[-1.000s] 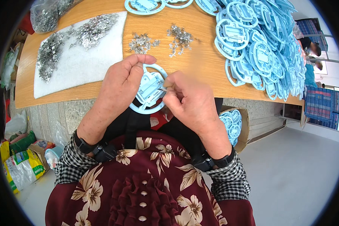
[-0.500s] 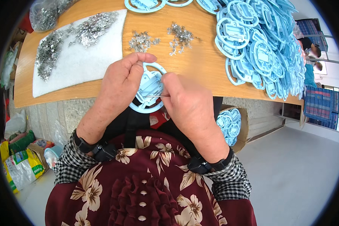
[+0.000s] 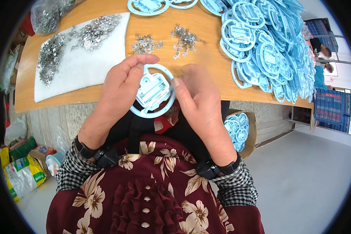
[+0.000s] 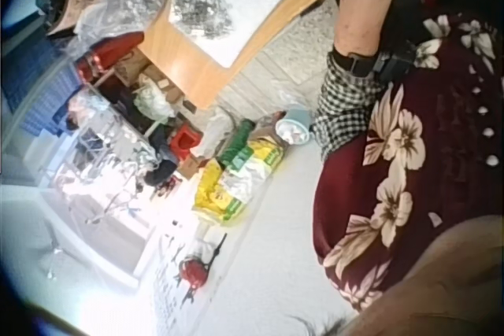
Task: Assembling small metal components into light blue plastic circular housings.
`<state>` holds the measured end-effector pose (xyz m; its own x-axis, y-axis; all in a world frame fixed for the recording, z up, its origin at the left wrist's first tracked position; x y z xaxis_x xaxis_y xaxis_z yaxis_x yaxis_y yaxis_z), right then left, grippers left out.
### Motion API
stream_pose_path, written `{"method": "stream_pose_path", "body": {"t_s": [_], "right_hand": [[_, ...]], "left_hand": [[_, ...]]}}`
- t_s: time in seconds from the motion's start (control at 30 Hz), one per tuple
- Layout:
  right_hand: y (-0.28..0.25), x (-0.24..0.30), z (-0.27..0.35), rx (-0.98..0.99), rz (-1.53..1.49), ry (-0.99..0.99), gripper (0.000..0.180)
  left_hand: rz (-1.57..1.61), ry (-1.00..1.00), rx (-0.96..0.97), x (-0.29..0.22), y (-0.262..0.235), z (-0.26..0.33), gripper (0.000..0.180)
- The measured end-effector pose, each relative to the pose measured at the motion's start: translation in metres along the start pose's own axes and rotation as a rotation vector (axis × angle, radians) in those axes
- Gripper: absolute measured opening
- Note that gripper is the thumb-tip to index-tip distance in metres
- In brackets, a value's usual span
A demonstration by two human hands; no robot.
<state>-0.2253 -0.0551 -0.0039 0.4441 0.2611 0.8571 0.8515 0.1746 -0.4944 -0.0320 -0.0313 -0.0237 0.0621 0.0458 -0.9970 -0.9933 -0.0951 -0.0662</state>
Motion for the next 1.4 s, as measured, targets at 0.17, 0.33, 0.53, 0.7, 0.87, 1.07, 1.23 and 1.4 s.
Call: {"method": "stream_pose_path", "body": {"t_s": [0.17,0.33,0.53,0.7,0.87,1.07,1.23,1.4], "right_hand": [[-0.001,-0.002,0.003,0.274,-0.608,0.497,0.030],[-0.007,-0.001,0.001,0.318,-0.651,0.521,0.033],[-0.012,-0.007,0.004,0.354,-0.577,0.500,0.030],[-0.017,-0.002,0.002,0.319,-0.617,0.539,0.029],[-0.015,0.015,-0.009,0.318,-0.851,0.528,0.034],[-0.006,0.029,-0.017,0.400,-0.609,0.260,0.033],[-0.001,0.022,-0.020,0.413,-0.514,0.307,0.029],[-0.002,0.015,-0.021,0.417,-0.464,0.233,0.023]], "left_hand": [[0.221,-0.048,0.060,-0.007,-0.003,0.009,0.036],[-0.077,0.171,0.195,-0.014,-0.005,0.009,0.040],[-0.443,0.408,0.399,-0.026,-0.003,0.002,0.042],[-0.602,0.403,0.352,-0.036,0.006,0.009,0.041],[0.089,-0.066,0.317,-0.022,0.005,0.003,0.031],[0.592,-0.204,0.435,-0.007,-0.004,0.007,0.043],[0.658,-0.286,0.474,-0.011,-0.001,0.011,0.041],[0.548,-0.425,0.407,-0.015,0.000,0.012,0.040]]}}
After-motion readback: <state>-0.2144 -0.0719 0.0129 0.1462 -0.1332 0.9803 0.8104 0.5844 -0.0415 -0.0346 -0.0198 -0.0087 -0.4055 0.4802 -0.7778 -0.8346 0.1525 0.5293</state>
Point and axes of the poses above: each hand's wrist, its own z-axis away from the middle knuckle, its own y-axis out of the palm, x = y × z, the point moved 2 cm from there along -z, towards the middle knuckle, and after that the axes turned 1 degree about -x, right-handed, at the moved point
